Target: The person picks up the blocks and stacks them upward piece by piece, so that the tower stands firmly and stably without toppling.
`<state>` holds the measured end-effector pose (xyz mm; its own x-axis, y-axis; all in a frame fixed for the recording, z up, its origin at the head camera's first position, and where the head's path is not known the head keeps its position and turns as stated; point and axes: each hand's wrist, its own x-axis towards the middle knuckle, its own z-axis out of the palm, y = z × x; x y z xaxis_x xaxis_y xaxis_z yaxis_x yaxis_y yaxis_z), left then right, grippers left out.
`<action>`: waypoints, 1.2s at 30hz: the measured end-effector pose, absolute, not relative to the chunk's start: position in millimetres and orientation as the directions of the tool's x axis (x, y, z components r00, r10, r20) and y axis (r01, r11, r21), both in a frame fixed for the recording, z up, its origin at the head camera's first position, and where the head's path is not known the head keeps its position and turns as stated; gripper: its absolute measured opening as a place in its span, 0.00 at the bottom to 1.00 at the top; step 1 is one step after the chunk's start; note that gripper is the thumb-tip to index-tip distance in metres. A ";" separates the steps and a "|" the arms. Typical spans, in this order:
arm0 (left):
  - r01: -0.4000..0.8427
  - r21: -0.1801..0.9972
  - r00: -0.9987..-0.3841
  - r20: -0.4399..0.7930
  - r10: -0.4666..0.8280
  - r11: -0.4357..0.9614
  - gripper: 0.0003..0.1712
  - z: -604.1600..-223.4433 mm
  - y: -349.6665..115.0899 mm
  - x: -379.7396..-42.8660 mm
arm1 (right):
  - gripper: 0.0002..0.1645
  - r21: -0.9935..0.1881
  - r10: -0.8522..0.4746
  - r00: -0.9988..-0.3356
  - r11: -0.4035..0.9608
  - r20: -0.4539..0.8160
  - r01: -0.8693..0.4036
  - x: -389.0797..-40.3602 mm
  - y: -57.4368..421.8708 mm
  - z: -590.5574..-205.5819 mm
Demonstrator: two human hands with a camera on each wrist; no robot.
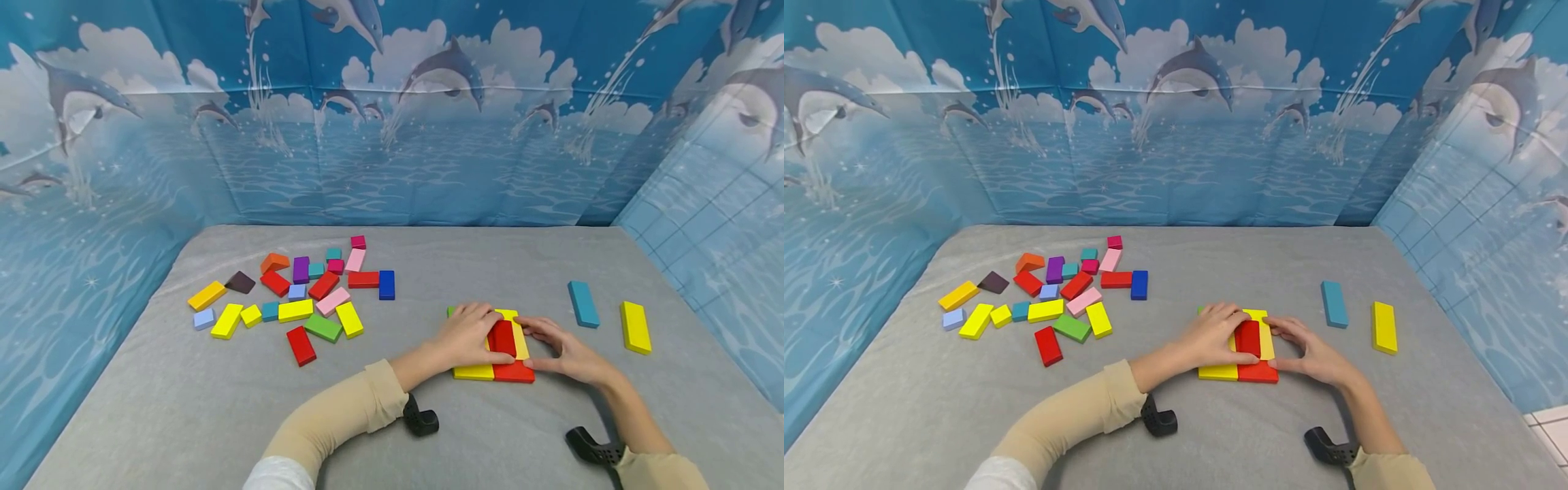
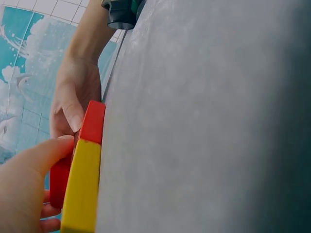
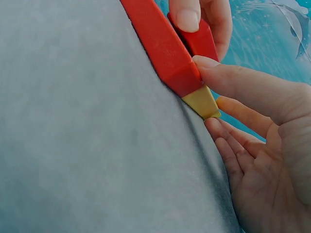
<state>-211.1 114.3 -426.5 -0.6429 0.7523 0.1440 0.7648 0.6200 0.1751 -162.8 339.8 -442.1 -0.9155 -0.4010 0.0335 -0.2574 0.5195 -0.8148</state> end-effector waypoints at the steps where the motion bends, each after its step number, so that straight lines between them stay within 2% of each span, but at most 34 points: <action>1: 0.766 0.176 -0.641 0.138 0.755 0.618 0.43 -426.8 115.2 -210.9 | 0.39 -0.814 -0.403 -0.915 0.518 0.038 -0.262 -162.8 340.0 -442.2; 11: 0.791 0.234 -0.595 0.072 0.801 0.566 0.39 -424.9 107.4 -215.7 | 0.39 -0.805 -0.395 -0.918 0.537 0.023 -0.251 -162.9 339.9 -442.7; 20: 0.775 0.265 -0.611 0.085 0.787 0.573 0.38 -425.4 107.4 -215.2 | 0.39 -0.813 -0.391 -0.920 0.531 0.013 -0.237 -162.7 340.1 -441.9; 29: 0.785 0.262 -0.600 0.096 0.794 0.561 0.40 -426.6 106.3 -215.1 | 0.38 -0.809 -0.394 -0.919 0.534 0.021 -0.248 -164.5 341.2 -442.5; 36: 0.763 0.352 -0.618 0.151 0.772 0.542 0.42 -424.9 89.2 -223.4 | 0.39 -0.825 -0.361 -0.931 0.512 0.047 -0.240 -163.0 338.5 -441.4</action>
<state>-223.4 89.2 -424.9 -0.6176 0.7719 0.1506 0.7632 0.5420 0.3518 -163.0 338.5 -441.4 -0.9313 -0.3611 0.0469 -0.2401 0.5121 -0.8247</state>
